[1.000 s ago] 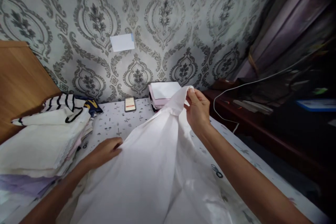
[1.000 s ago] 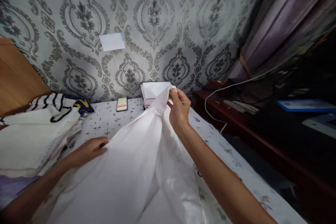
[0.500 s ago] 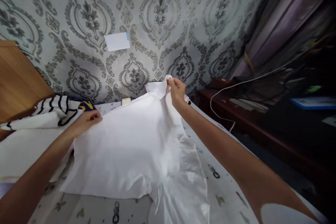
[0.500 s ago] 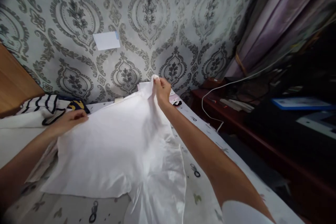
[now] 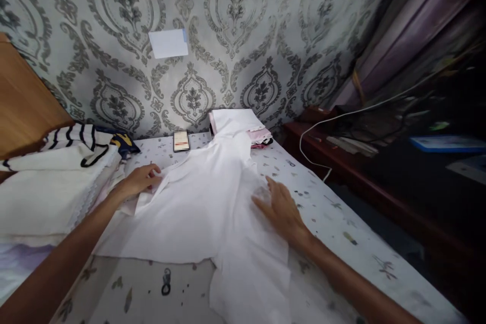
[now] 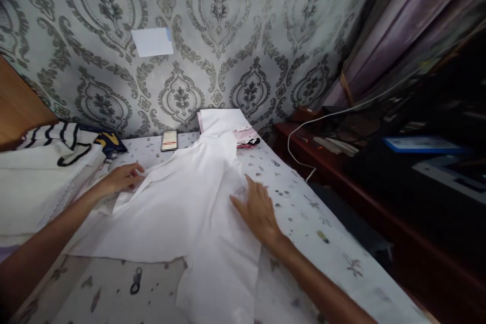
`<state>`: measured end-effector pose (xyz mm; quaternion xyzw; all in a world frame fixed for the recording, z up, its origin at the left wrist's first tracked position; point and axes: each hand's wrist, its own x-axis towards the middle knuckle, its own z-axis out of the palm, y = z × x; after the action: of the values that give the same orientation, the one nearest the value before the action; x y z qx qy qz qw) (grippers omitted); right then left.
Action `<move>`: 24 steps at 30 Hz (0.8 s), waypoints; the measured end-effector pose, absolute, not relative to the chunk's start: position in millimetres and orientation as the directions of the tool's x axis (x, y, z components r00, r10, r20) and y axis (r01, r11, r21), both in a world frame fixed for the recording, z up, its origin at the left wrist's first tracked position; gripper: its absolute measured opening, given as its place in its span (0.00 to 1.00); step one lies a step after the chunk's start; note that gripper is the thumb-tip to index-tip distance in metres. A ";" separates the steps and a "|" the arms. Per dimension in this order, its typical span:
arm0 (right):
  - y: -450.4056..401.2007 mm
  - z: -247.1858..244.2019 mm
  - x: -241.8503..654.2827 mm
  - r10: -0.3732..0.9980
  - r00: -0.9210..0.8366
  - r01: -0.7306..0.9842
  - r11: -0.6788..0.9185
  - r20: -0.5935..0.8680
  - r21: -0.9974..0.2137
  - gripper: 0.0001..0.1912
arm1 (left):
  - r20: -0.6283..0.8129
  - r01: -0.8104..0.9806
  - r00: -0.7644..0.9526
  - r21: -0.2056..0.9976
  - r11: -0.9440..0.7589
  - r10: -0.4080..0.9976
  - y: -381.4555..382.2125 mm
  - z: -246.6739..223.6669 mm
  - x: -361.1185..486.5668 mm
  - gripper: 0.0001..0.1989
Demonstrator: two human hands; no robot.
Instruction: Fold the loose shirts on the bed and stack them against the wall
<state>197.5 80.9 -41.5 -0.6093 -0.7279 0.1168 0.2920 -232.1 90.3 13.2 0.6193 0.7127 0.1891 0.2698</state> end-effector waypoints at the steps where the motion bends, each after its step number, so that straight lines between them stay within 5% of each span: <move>1: 59.6 -46.8 201.9 0.958 -0.089 0.848 0.217 0.273 -0.484 0.35 | -0.155 0.793 -0.068 0.591 0.148 0.986 89.6 12.7 -231.4 0.21; 8: -19.5 -50.6 201.4 0.881 -0.183 0.902 0.327 0.437 -0.282 0.13 | -0.059 0.960 -0.106 0.255 0.117 0.993 84.9 12.3 -212.4 0.08; 11: -26.4 -43.3 200.8 0.868 -0.198 0.890 0.353 0.456 -0.287 0.11 | -0.020 0.957 -0.143 0.252 0.143 0.990 87.9 11.4 -215.9 0.02; 19: -28.0 -16.5 226.1 0.930 -0.038 0.655 0.299 0.365 -0.694 0.14 | 0.103 0.857 -0.366 0.424 0.292 0.925 125.8 49.2 -259.9 0.02; 24: -35.6 -10.2 240.3 0.961 0.017 0.617 0.207 0.276 -0.759 0.16 | 0.113 0.855 -0.395 0.409 0.320 0.912 151.0 53.1 -266.4 0.04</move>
<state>240.3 -35.6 -10.2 -0.5915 -0.6671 0.2160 0.3980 -266.4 151.0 53.1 0.5457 0.8093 0.2061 0.0690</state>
